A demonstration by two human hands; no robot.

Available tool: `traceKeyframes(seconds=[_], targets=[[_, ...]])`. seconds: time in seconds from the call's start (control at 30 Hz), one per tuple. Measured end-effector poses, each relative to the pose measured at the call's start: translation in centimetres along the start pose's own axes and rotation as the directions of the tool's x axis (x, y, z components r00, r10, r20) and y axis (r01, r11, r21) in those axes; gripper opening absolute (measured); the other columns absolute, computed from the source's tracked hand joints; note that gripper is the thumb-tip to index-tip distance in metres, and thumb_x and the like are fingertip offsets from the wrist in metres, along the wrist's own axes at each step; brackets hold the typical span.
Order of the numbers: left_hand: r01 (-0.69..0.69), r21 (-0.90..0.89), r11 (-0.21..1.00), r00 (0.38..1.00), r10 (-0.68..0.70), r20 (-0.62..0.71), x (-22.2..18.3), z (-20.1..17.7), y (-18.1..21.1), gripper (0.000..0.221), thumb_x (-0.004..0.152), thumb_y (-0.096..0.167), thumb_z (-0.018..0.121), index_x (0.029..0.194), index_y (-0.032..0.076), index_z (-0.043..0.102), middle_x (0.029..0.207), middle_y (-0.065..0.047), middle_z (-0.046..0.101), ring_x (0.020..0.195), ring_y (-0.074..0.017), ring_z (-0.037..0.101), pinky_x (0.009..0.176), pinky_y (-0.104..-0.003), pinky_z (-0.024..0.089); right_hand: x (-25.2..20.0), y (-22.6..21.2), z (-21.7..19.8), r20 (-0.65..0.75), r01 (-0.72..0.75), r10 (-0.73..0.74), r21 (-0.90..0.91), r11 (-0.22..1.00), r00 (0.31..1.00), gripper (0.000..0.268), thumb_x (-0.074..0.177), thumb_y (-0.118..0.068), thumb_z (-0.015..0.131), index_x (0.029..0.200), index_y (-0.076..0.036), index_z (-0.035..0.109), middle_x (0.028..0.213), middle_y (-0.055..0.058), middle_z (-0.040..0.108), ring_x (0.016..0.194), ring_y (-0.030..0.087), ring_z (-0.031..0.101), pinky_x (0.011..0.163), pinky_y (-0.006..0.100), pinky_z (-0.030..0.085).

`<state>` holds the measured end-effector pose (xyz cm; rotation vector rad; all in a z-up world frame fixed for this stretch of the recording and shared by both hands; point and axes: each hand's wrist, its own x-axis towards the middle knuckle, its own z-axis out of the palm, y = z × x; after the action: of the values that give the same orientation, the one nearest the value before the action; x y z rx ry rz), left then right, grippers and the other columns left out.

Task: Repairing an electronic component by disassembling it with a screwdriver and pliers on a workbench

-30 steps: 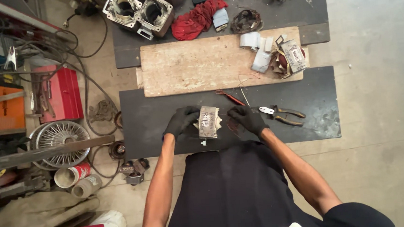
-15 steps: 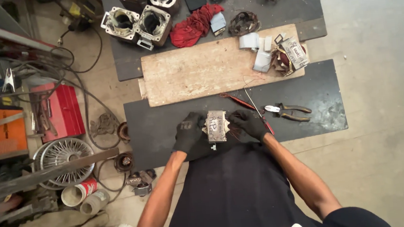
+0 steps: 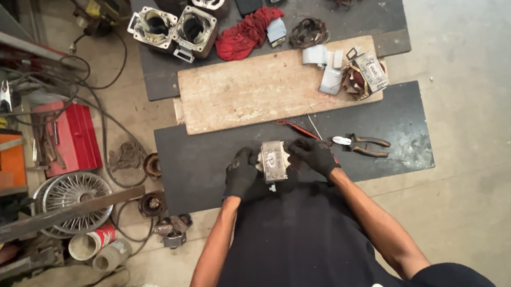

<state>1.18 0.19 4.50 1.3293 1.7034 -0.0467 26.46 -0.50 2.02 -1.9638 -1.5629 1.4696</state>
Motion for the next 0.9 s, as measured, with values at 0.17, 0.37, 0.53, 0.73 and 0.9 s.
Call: traceKeyframes(seconds=[0.17,0.37,0.53,0.73,0.9], targets=[[-0.035,-0.345,0.938,0.998,0.049,0.032,2.8,3.1,-5.0,0.035,0.100,0.037,0.052,0.128,0.016,0.058,0.125,-0.014,0.069,0.123,-0.0357,0.064,0.104,-0.052,0.049,0.9,2.4,1.0,-0.025,0.010,-0.009,0.023,1.000,1.000,0.031,0.094,-0.043,0.072,0.117,-0.021,0.074,0.110,0.012,0.078,0.114,0.036,0.069,0.102,0.048,0.050],[-0.137,-0.756,0.640,0.982,0.189,-0.019,2.0,5.0,-7.8,0.049,0.104,0.032,0.063,0.130,-0.008,0.051,0.062,-0.009,0.058,0.052,-0.0191,0.060,0.057,-0.031,0.051,0.2,1.6,0.3,-0.192,0.047,-0.058,-0.062,0.997,0.980,0.045,0.095,-0.048,0.071,0.130,-0.021,0.066,0.118,0.013,0.074,0.113,0.034,0.069,0.101,0.052,0.053],[-0.231,-0.598,0.768,0.972,0.204,-0.115,-0.1,4.3,-6.2,0.051,0.095,0.044,0.073,0.137,0.018,0.062,0.114,-0.008,0.076,0.105,-0.0220,0.072,0.093,-0.040,0.055,-1.9,-0.9,0.0,-0.362,0.062,-0.093,-0.095,0.994,0.928,0.038,0.099,-0.039,0.068,0.129,-0.016,0.065,0.120,0.012,0.069,0.114,0.031,0.068,0.099,0.050,0.054],[-0.224,-0.629,0.744,0.974,0.146,-0.174,0.3,4.9,-5.7,0.034,0.096,0.019,0.072,0.129,0.015,0.062,0.101,-0.004,0.074,0.100,-0.0151,0.068,0.095,-0.035,0.052,-4.2,-3.0,4.7,-0.290,0.188,-0.227,-0.158,0.969,0.930,0.058,0.083,-0.045,0.082,0.133,-0.023,0.062,0.112,0.008,0.068,0.104,0.027,0.069,0.090,0.039,0.057],[-0.221,-0.520,0.825,0.975,0.196,-0.104,0.8,3.4,-6.2,0.027,0.098,0.017,0.066,0.125,0.021,0.063,0.099,-0.002,0.073,0.100,-0.0177,0.069,0.095,-0.039,0.051,-4.9,-3.3,5.6,-0.204,0.166,-0.182,-0.096,0.982,0.962,0.100,0.077,-0.053,0.086,0.151,-0.003,0.042,0.134,0.023,0.056,0.128,0.043,0.056,0.111,0.056,0.045]])
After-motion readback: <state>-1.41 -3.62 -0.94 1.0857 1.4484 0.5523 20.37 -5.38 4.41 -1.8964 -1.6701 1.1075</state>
